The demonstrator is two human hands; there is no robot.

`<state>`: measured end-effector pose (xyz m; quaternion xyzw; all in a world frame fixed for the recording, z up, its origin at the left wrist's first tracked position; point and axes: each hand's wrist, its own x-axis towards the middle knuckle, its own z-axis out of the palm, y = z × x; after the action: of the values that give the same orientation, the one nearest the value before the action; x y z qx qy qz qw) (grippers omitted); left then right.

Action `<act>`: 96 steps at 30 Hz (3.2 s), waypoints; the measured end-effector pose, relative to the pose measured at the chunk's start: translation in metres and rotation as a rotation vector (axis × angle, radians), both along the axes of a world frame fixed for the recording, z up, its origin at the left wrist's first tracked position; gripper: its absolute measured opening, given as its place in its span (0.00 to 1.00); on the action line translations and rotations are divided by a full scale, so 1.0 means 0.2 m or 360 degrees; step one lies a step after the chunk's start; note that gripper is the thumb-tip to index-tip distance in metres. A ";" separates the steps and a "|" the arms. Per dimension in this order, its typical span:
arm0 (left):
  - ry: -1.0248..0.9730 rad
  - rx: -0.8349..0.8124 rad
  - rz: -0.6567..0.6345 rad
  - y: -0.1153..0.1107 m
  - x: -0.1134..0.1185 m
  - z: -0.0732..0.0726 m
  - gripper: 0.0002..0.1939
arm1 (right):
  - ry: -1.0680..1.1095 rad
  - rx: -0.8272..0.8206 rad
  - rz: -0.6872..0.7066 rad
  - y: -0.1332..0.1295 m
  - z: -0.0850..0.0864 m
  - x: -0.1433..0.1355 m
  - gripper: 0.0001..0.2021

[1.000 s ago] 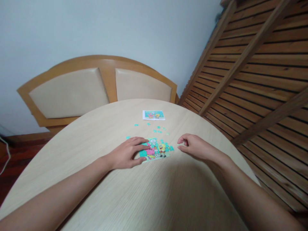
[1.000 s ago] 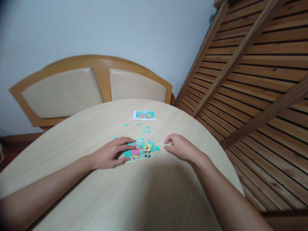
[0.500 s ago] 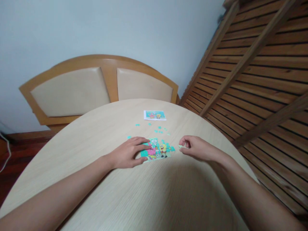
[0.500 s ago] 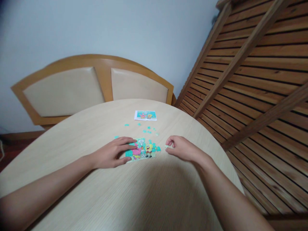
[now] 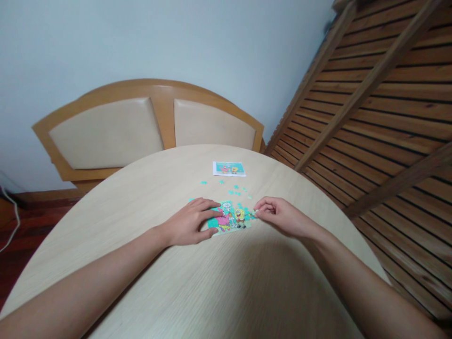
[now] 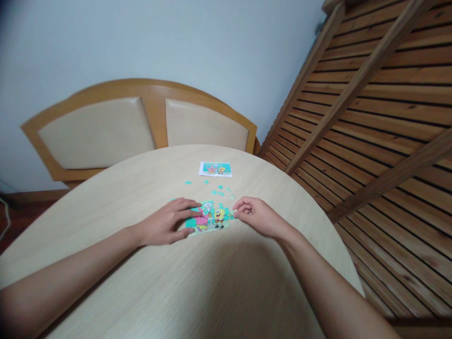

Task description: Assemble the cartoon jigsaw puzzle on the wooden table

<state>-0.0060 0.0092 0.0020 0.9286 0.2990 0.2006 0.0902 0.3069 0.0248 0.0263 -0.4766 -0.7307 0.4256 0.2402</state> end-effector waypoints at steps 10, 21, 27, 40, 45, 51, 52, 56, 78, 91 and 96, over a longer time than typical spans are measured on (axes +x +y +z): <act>-0.0004 -0.0010 -0.0005 0.00 0.00 0.00 0.22 | -0.0079 -0.0051 -0.0078 -0.01 -0.01 0.01 0.18; -0.0005 -0.0018 -0.0003 0.00 0.00 0.00 0.22 | -0.0147 -0.0030 0.0048 -0.01 -0.01 -0.01 0.16; -0.0007 -0.0024 -0.0014 0.00 0.00 0.00 0.22 | -0.0087 -0.0084 -0.0048 -0.01 -0.02 -0.01 0.15; -0.0017 -0.0003 -0.0016 0.00 0.00 0.00 0.21 | -0.0104 -0.0092 -0.0077 0.00 -0.04 -0.02 0.15; -0.0002 -0.0003 -0.0016 0.00 0.00 -0.01 0.21 | -0.0158 -0.0044 -0.0134 -0.01 -0.04 -0.03 0.12; -0.0003 0.0004 -0.0019 0.00 0.00 -0.01 0.21 | -0.0299 0.0057 -0.0160 -0.04 -0.03 -0.07 0.09; -0.0008 0.0006 -0.0021 0.00 0.00 -0.01 0.21 | -0.0322 0.0078 -0.0156 -0.04 -0.03 -0.07 0.09; -0.0028 0.0013 -0.0029 0.01 0.00 -0.01 0.21 | -0.0378 0.0134 -0.0072 -0.03 -0.04 -0.06 0.09; -0.0043 -0.0020 -0.0028 0.00 0.00 0.00 0.22 | -0.0476 0.0620 0.0346 -0.02 -0.01 0.02 0.06; -0.0044 -0.0007 -0.0069 0.00 0.00 0.01 0.22 | -0.0605 0.1033 0.0001 0.10 -0.17 0.01 0.20; 0.0001 -0.0026 -0.0043 -0.01 0.00 0.02 0.22 | -0.0671 0.1004 0.0008 0.10 -0.15 0.05 0.16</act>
<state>-0.0051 0.0078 0.0051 0.9318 0.2880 0.1967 0.1004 0.3165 0.0450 -0.0037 -0.4545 -0.8605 0.0729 0.2184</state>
